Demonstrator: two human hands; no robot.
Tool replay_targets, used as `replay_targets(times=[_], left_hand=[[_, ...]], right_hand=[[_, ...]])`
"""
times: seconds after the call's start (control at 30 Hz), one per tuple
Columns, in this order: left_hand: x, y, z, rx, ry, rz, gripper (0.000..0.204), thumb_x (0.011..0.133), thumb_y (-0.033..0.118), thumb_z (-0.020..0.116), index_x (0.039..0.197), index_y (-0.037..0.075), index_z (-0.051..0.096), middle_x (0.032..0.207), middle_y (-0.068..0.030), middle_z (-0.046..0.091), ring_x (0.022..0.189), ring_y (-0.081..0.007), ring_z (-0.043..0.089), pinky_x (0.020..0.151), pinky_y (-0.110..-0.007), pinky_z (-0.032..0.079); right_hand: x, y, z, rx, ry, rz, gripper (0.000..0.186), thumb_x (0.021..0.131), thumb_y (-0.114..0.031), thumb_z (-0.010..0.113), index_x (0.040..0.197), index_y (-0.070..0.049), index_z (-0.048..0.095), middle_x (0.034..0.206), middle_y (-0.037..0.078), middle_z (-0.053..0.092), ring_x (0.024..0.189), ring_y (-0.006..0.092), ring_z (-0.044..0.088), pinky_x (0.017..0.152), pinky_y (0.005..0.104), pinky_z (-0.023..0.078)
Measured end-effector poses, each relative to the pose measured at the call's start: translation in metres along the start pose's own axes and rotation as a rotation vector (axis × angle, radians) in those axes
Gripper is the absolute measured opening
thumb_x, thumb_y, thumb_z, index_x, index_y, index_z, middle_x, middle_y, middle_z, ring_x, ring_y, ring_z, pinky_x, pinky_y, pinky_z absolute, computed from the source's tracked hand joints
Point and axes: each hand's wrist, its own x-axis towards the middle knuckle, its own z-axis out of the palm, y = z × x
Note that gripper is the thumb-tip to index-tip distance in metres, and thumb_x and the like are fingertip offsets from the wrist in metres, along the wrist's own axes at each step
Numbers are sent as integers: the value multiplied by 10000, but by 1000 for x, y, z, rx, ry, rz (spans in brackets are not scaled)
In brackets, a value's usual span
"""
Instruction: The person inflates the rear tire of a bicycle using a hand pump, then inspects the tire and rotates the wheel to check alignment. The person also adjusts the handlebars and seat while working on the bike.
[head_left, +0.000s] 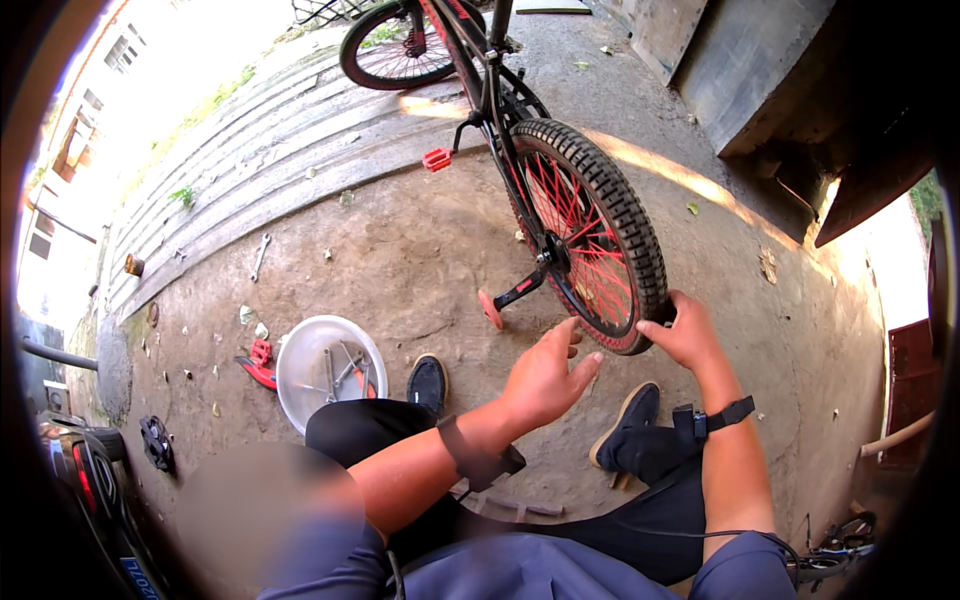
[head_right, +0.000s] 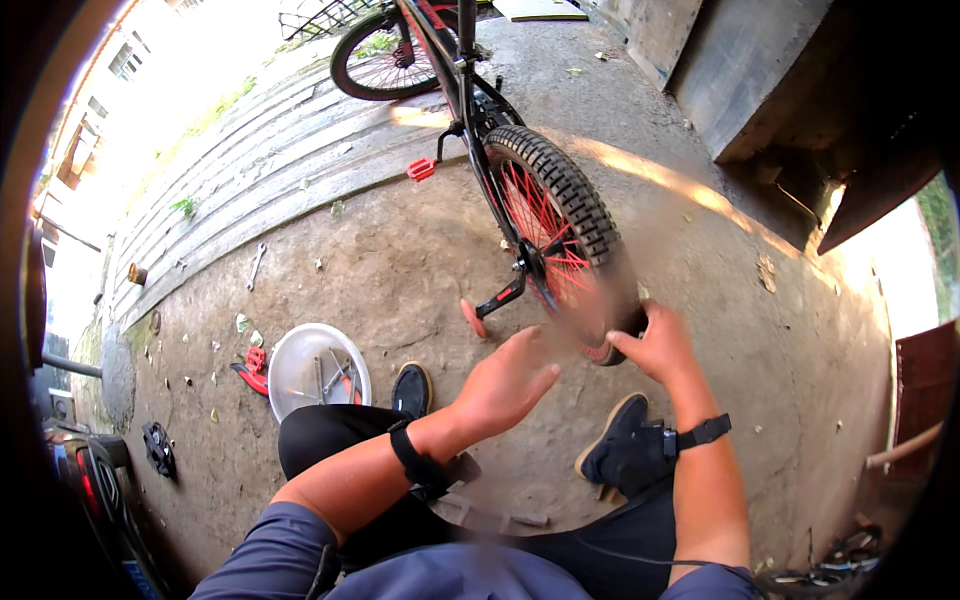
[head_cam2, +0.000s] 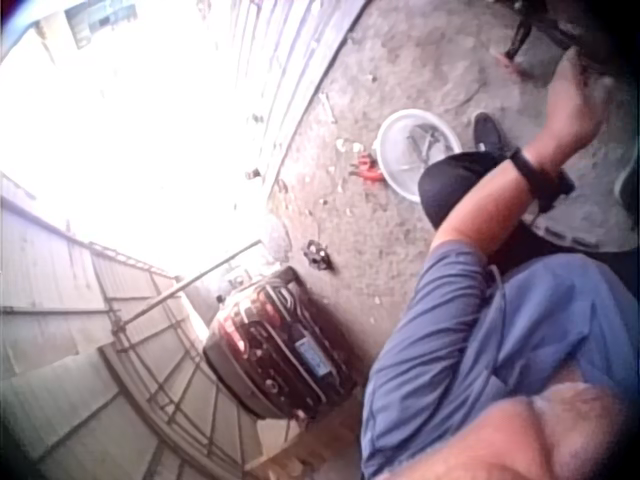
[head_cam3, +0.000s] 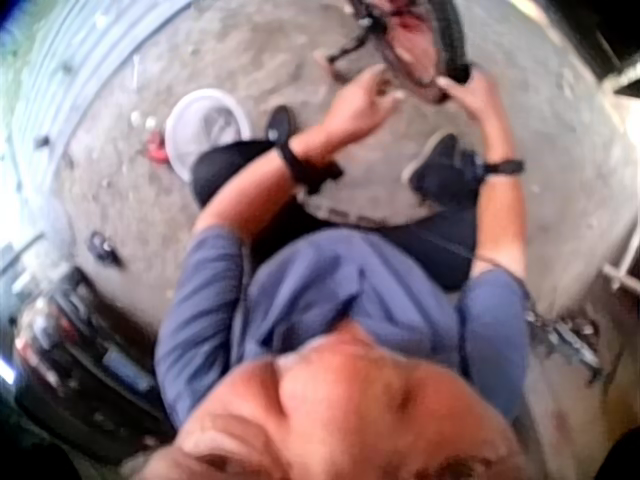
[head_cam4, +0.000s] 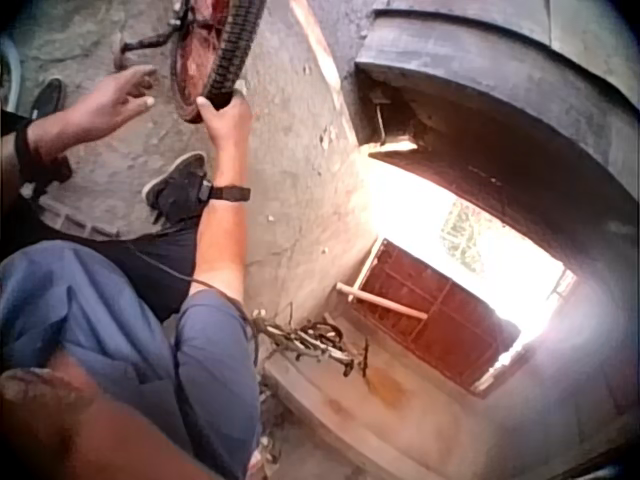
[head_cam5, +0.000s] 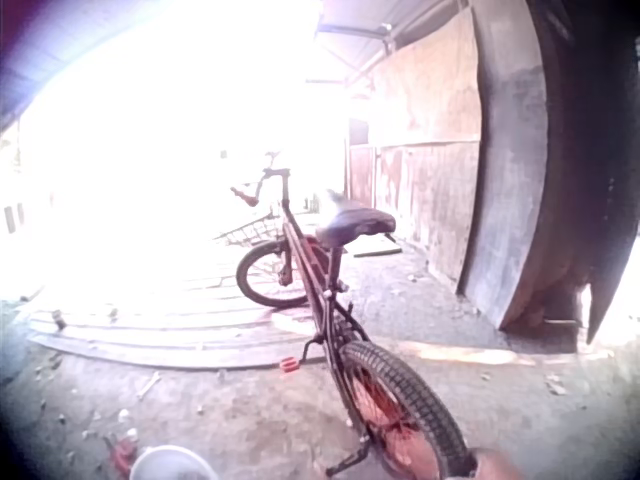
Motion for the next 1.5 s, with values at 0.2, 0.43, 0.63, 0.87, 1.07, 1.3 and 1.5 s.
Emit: replay_targets(times=[0.2, 0.43, 0.63, 0.87, 1.07, 1.3, 1.5], left_hand=[[4, 9, -4, -72, -40, -74, 729, 947, 366, 688, 1463, -71, 416, 1352, -231, 629, 1261, -355, 616, 1050, -406, 486], [1, 3, 9, -38, 71, -21, 827, 923, 420, 723, 1484, -83, 385, 1327, -293, 600, 1227, -387, 622, 1023, -449, 498], [0, 9, 15, -70, -5, -22, 904, 883, 345, 784, 1520, -93, 317, 1403, -267, 566, 1302, -333, 578, 1033, -424, 500], [-13, 11, 28, -74, -9, 95, 934, 849, 319, 820, 1512, -91, 306, 1322, -250, 624, 1210, -315, 640, 992, -400, 517], [-26, 18, 22, 76, 9, -55, 1022, 760, 350, 858, 1497, -79, 294, 1214, -301, 648, 1124, -413, 665, 952, -447, 532], [-54, 3, 4, 58, -70, -192, 861, 755, 273, 807, 1433, -22, 367, 1164, -296, 660, 1090, -449, 661, 937, -463, 528], [-74, -30, -24, 35, -83, -124, 786, 747, 221, 801, 1390, -9, 411, 1136, -273, 664, 1081, -410, 672, 931, -448, 529]], right_hand=[[-19, 18, -9, 96, -360, 145, 565, 791, -389, 843, 1181, 0, 719, 1088, 167, 767, 996, 257, 732, 901, 384, 552], [-34, 11, 13, -1, -746, 170, 577, 822, -450, 835, 1201, -30, 723, 1158, 133, 758, 1083, 261, 703, 979, 369, 521], [-61, 47, 64, 152, -838, 35, 608, 835, -520, 810, 1225, -64, 715, 1231, 161, 725, 1173, 267, 662, 1014, 371, 498], [-81, 46, 107, 318, -1021, -114, 625, 954, -459, 701, 1373, -9, 590, 1387, 175, 632, 1301, 256, 571, 1106, 375, 425], [-96, 20, 139, 319, -1045, -229, 595, 990, -471, 642, 1362, -10, 587, 1414, 218, 594, 1335, 320, 543, 1126, 394, 413], [-54, -60, 26, -193, -712, -186, 325, 873, -313, 719, 1079, -62, 720, 1071, 191, 734, 1009, 352, 694, 872, 459, 549], [-16, -115, -174, -164, 822, -738, 726, 764, -421, 886, 1332, -72, 599, 1250, 131, 628, 1116, 285, 635, 943, 400, 539]])
